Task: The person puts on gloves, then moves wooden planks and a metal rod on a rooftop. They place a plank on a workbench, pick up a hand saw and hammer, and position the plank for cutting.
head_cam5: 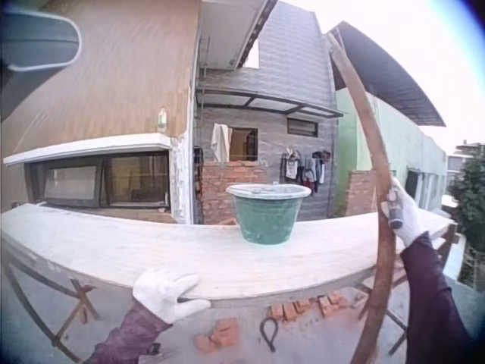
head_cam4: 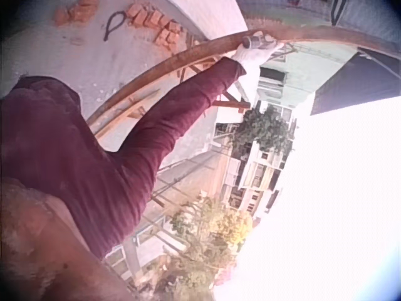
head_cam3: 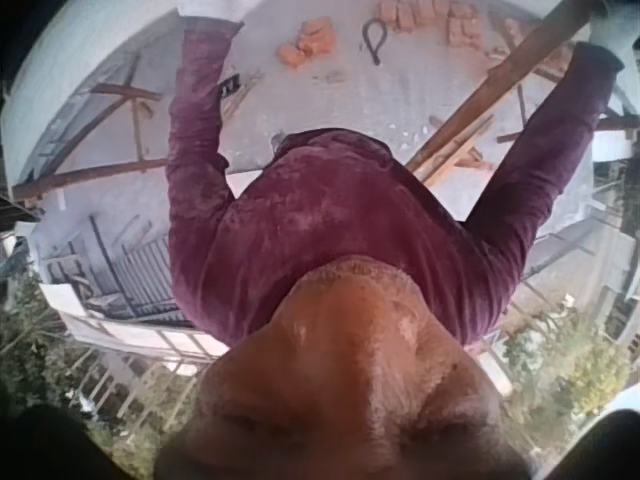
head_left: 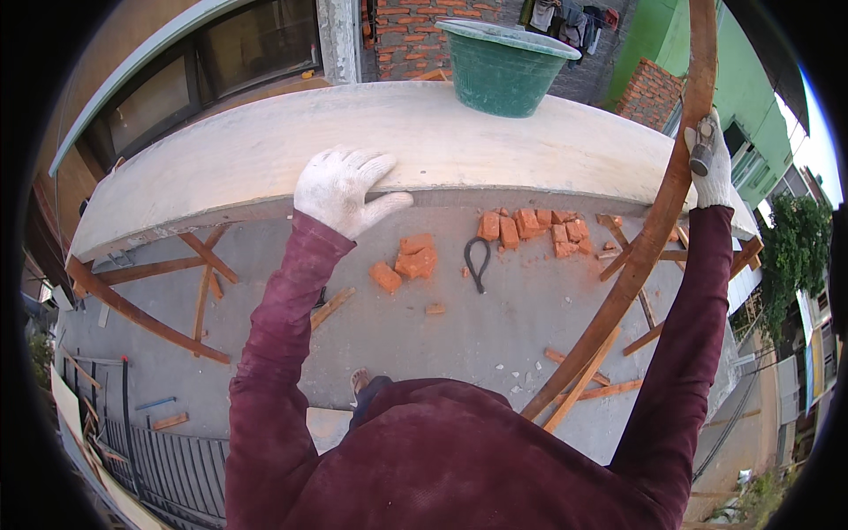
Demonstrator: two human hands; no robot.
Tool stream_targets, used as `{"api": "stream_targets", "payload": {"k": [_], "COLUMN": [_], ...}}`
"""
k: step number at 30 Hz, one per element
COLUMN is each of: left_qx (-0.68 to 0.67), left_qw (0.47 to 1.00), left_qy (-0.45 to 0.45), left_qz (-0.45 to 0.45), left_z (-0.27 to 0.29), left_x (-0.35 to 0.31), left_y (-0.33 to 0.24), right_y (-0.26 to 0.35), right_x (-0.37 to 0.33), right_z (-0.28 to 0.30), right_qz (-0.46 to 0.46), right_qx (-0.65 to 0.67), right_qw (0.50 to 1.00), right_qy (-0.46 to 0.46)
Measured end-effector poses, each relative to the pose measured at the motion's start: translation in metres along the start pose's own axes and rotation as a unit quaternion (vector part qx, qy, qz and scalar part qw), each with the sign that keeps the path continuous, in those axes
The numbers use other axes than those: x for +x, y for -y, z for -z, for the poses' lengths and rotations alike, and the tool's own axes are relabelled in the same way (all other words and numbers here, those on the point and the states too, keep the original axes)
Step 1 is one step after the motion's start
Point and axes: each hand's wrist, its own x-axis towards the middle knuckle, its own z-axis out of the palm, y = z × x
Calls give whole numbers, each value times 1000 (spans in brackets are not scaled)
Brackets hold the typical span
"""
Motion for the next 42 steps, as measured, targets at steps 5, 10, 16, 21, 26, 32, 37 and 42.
{"api": "stream_targets", "payload": {"k": [5, 10, 16, 21, 26, 32, 37, 42], "left_qx": [-46, -54, -45, -40, -31, -7, 14, -2], "left_qw": [998, 995, 995, 996, 996, 996, 996, 997], "left_qy": [-42, -43, -38, -58, -62, -72, -81, -75], "left_qz": [19, 66, 76, 63, 58, 43, 16, 17], "left_z": [-11, 10, -2, -2, -7, -13, -5, -13], "left_x": [6, -1, 0, 6, 2, 4, 2, 6], "left_y": [-12, -7, -10, -13, -12, -12, -9, -12], "right_y": [11, 123, 125, 90, 63, 62, 43, 27], "right_x": [-13, -86, -81, -49, -54, -57, -55, -64], "right_z": [24, -96, -190, -239, -250, -267, -289, -249], "right_qz": [150, 155, 129, 18, 58, 65, 94, 10], "right_qx": [-374, -650, -631, -645, -647, -609, -526, -455], "right_qw": [914, 743, 716, 677, 655, 702, 754, 780], "right_qy": [-36, 37, 269, 355, 386, 365, 383, 430]}}
